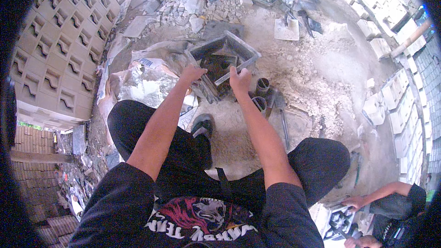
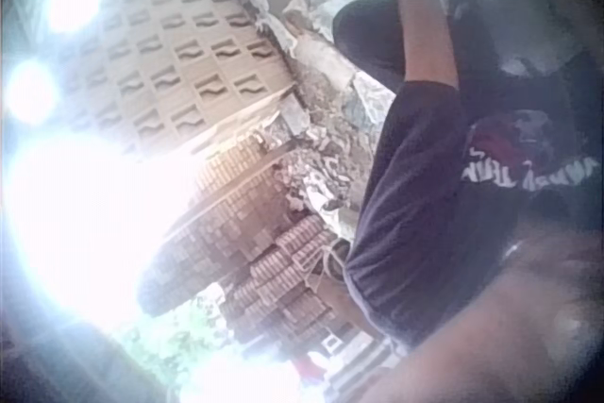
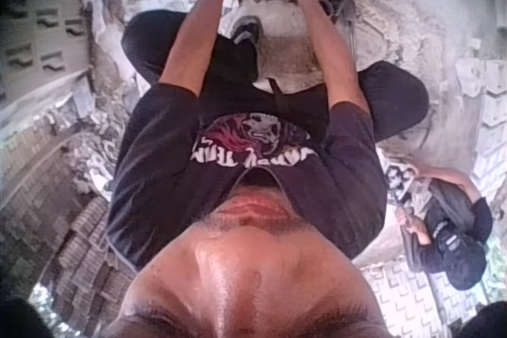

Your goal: The person assembles and disassembles a brick mold, removes a finished brick, and then begins cleaning the mold pieces using a trowel and their hands.

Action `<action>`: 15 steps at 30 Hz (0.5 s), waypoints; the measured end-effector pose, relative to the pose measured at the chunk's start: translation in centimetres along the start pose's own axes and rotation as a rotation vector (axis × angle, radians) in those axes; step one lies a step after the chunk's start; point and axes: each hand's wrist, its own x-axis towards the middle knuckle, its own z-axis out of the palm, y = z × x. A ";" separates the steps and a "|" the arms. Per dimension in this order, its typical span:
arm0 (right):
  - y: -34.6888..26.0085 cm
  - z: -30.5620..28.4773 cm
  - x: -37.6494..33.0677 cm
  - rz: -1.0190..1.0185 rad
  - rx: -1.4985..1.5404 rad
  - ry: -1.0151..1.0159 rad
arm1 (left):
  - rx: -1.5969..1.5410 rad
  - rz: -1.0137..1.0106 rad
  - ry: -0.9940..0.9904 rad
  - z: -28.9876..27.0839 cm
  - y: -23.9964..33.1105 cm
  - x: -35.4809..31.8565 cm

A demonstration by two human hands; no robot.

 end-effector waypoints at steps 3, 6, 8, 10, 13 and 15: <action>-3.1 1.2 -1.3 -0.052 0.116 -0.015 | -0.106 -0.015 0.037 -1.6 -3.7 1.5; -0.1 -0.2 -0.1 -0.100 -0.009 0.076 | -0.139 -0.089 -0.221 -0.7 0.3 -0.2; -0.5 0.3 0.1 -0.152 -0.034 0.105 | -0.099 -0.048 -0.205 -1.2 -0.5 0.3; -1.0 0.4 0.5 -0.225 -0.023 0.095 | -0.058 0.008 -0.130 -1.3 -1.4 0.7; -1.7 -0.2 0.3 -0.372 0.018 0.026 | 0.049 0.086 0.021 -0.8 -1.9 0.3; -1.5 -0.9 0.9 -0.453 -0.003 -0.031 | 0.170 0.123 0.047 -0.9 -0.1 -0.2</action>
